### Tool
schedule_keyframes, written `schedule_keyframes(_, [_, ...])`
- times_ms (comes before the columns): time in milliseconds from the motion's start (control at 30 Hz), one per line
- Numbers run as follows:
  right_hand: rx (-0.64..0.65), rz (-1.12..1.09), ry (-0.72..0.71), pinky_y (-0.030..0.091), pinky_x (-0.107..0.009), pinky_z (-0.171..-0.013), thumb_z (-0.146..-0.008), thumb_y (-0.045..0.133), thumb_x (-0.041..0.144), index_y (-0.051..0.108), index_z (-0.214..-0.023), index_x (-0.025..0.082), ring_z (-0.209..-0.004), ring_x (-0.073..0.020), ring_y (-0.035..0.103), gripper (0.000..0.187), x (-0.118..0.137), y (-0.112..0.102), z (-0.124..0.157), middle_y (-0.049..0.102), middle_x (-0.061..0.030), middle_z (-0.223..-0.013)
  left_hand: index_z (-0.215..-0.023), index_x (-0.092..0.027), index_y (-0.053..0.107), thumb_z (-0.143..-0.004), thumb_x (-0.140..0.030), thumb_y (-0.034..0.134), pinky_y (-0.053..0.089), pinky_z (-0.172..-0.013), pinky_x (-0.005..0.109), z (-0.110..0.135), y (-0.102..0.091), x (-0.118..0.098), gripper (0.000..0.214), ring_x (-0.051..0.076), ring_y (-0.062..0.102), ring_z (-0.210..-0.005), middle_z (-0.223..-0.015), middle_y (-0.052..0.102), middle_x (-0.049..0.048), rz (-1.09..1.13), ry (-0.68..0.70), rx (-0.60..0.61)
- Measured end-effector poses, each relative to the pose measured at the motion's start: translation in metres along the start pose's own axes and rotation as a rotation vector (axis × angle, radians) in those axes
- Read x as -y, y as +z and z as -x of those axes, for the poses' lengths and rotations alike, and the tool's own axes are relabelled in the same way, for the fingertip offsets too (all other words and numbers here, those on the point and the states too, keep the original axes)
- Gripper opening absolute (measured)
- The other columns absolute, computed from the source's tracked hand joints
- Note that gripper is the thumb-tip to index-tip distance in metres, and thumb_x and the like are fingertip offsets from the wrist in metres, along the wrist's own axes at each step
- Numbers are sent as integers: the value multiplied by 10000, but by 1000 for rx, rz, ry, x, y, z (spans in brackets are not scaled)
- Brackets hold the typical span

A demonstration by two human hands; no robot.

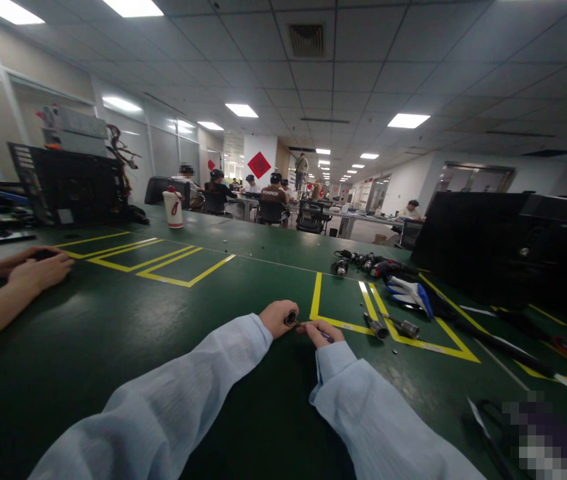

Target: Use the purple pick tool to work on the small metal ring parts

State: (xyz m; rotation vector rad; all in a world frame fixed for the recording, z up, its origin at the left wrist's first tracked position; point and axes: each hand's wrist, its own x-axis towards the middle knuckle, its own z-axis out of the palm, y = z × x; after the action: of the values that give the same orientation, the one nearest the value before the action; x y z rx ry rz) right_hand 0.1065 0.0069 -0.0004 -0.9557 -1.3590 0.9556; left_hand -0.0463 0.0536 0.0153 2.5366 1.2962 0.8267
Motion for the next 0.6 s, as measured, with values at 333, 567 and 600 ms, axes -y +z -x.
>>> schedule_keyframes(333, [7,-206,174,434,-254,-475,-585,626,403,669,-624,164,-575,-201,636,245,-8,-5,-5,694,-72,-597,-628,-155,521,-606,-147,573,376,-554,196,-1,2,0,58,106,477,-593,-608,506,-30,39,-2,-15])
schedule_keyframes(567, [1,-176,151,427,-270,-489,-575,644,415,671,-614,190,-606,-215,627,230,-6,-3,-3,687,-53,-592,-634,-159,521,-627,-180,564,366,-533,204,0,1,-1,48,116,480,-587,-631,520,-14,1,-4,-16])
schedule_keyframes(600, [3,-165,141,424,-270,-489,-568,654,410,673,-609,189,-596,-213,622,225,-5,-3,-3,684,-52,-582,-636,-162,523,-627,-184,565,363,-533,209,0,1,-1,48,122,480,-591,-634,520,-11,-14,-1,-12])
